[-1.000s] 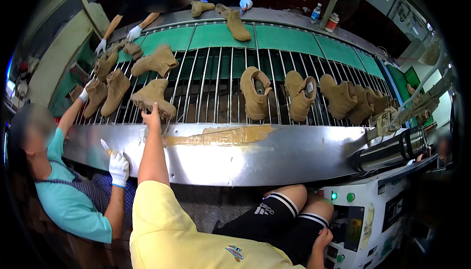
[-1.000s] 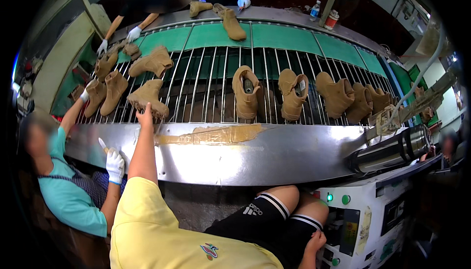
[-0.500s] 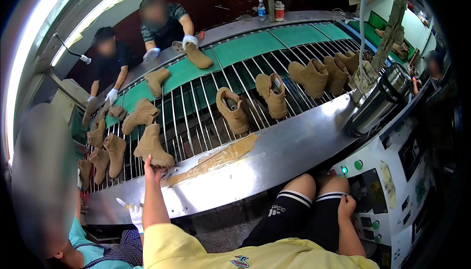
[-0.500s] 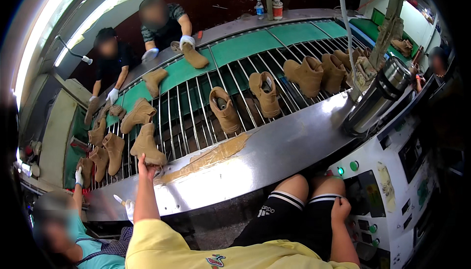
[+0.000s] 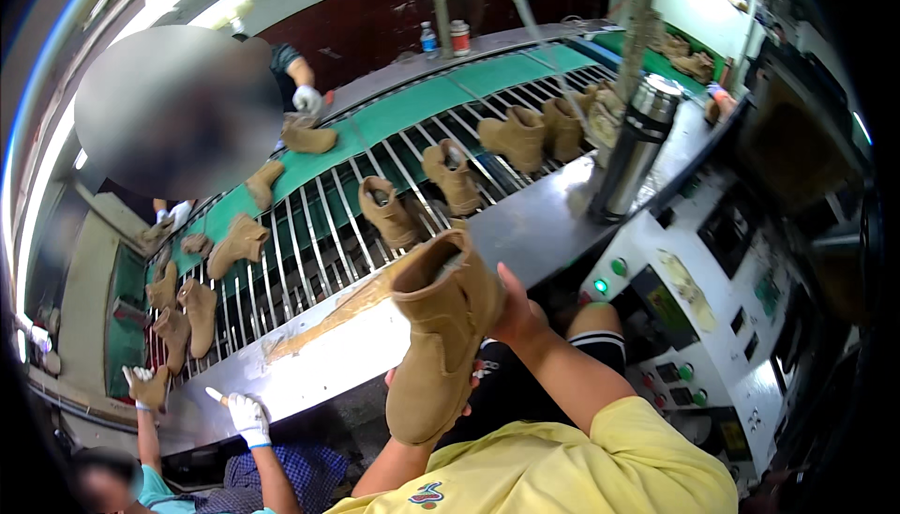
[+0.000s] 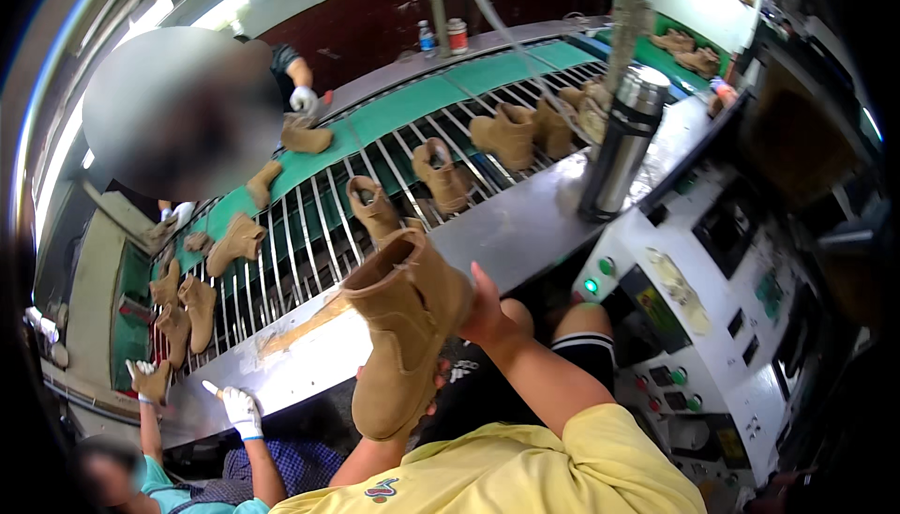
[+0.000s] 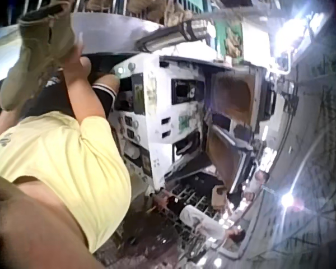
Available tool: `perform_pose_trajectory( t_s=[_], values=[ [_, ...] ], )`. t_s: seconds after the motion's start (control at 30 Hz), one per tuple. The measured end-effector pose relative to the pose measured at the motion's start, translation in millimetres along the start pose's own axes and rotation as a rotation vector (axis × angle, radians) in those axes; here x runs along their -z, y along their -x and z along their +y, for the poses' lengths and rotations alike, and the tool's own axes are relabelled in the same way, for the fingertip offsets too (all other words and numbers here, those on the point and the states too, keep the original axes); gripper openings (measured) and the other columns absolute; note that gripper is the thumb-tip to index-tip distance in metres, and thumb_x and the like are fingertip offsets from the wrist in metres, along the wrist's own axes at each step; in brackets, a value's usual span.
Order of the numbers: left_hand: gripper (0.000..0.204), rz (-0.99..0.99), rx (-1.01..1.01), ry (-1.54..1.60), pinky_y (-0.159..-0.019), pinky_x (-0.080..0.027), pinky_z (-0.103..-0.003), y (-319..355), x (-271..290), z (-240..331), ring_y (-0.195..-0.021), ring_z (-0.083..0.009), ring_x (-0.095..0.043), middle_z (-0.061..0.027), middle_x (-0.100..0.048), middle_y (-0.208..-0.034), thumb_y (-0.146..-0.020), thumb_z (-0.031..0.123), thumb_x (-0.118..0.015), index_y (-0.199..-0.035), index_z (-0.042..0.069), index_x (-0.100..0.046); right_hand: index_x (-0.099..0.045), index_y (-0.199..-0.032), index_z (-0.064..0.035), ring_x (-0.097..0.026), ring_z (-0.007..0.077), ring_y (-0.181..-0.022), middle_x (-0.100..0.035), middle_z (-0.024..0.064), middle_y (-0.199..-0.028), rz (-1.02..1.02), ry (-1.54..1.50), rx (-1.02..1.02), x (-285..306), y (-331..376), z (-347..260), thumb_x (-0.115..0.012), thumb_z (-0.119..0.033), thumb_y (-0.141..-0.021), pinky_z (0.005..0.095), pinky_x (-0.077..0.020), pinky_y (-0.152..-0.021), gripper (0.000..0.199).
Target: The person takes boots from a conveyor belt, places them one at a time into a machine to press or bond the soles, and then returns them to the conveyor.
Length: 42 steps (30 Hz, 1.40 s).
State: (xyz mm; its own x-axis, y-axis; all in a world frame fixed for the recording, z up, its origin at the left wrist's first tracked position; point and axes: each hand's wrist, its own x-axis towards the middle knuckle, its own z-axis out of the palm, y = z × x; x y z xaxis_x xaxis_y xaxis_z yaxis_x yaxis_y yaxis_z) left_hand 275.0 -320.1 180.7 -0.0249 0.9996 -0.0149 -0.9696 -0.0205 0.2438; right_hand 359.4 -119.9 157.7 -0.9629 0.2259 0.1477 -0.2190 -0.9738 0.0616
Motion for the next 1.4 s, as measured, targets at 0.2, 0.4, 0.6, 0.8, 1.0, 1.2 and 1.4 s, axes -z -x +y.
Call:
perform_pose_trajectory(
  t_s=[0.2, 0.4, 0.6, 0.8, 1.0, 1.2, 1.4],
  values=[
    [0.079, 0.105, 0.229, 0.339, -0.088, -0.038, -0.069, -13.0, 44.3, -56.2, -0.124, -0.0492, -0.039, -0.0171, -0.030, -0.147, -0.083, 0.068, -0.033, -0.144, 0.018, -0.032, -0.040, -0.141, -0.0160, -0.052, 0.0310, -0.107, -0.060, 0.0069, -0.103, -0.156, 0.193, 0.490, -33.3, 116.8, -37.8, -0.022, -0.064, -0.092, 0.0462, -0.0335, -0.102, 0.071],
    [0.068, 0.353, 0.148, 0.042, -0.100, -0.041, -0.049, -26.2, 55.8, -93.1, -0.114, -0.0363, -0.052, -0.0170, -0.053, -0.127, -0.085, 0.058, -0.040, -0.128, 0.005, -0.049, -0.049, -0.131, -0.0101, -0.056, 0.0220, -0.091, -0.059, 0.0048, -0.094, 0.173, 0.350, 0.629, -22.8, 220.5, -21.6, -0.039, -0.051, -0.094, 0.0395, -0.0424, -0.092, 0.056],
    [0.066, 0.421, 0.363, -0.203, -0.100, -0.041, -0.049, -85.6, 17.8, -113.0, -0.116, -0.0362, -0.051, -0.0197, -0.052, -0.127, -0.088, 0.054, -0.039, -0.126, 0.000, -0.050, -0.042, -0.136, -0.0061, -0.048, 0.0359, -0.122, -0.048, 0.0171, -0.136, 0.228, -0.165, 0.195, 3.9, 286.8, 0.7, -0.041, -0.052, -0.094, 0.0489, -0.0374, -0.102, 0.062],
    [0.057, 0.289, 0.600, -0.389, -0.098, -0.041, -0.045, -152.0, -24.1, -166.3, -0.114, -0.0308, -0.053, -0.0130, -0.060, -0.120, -0.093, 0.052, -0.038, -0.120, 0.004, -0.056, -0.043, -0.138, -0.0096, -0.045, 0.0347, -0.126, -0.043, 0.0159, -0.141, -0.101, -0.240, 0.111, 27.7, 338.3, -8.8, -0.041, -0.053, -0.093, 0.0493, -0.0349, -0.105, 0.063],
    [0.044, 0.000, 0.719, -0.378, -0.098, -0.040, -0.046, -187.0, -56.9, -211.0, -0.112, -0.0316, -0.053, -0.0129, -0.059, -0.118, -0.094, 0.041, -0.046, -0.120, 0.007, -0.055, -0.039, -0.140, -0.0092, -0.045, 0.0349, -0.125, -0.044, 0.0151, -0.140, 0.118, -0.211, 0.611, -34.0, 396.5, 27.4, -0.048, -0.047, -0.083, 0.0484, -0.0307, -0.109, 0.069],
    [0.036, 0.211, 0.673, -0.451, -0.094, -0.042, -0.044, -202.9, 47.4, -175.4, -0.105, -0.0306, -0.054, -0.0134, -0.058, -0.116, -0.092, 0.036, -0.050, -0.114, 0.009, -0.058, -0.035, -0.141, -0.0063, -0.044, 0.0358, -0.125, -0.040, 0.0176, -0.142, 0.078, 0.434, 1.165, -88.7, 496.9, 17.9, -0.051, -0.038, -0.074, 0.0468, -0.0343, -0.107, 0.076],
    [0.039, 0.268, 0.568, -0.287, -0.090, -0.045, -0.043, -184.8, 103.6, -140.1, -0.099, -0.0262, -0.058, -0.0105, -0.060, -0.113, -0.091, 0.042, -0.049, -0.112, 0.011, -0.059, -0.023, -0.148, -0.0138, -0.040, 0.0281, -0.129, -0.034, 0.0125, -0.146, 1.201, 1.010, 1.678, -180.2, 636.1, -57.6, -0.061, -0.021, -0.070, 0.0391, -0.0363, -0.104, 0.088]
  ],
)
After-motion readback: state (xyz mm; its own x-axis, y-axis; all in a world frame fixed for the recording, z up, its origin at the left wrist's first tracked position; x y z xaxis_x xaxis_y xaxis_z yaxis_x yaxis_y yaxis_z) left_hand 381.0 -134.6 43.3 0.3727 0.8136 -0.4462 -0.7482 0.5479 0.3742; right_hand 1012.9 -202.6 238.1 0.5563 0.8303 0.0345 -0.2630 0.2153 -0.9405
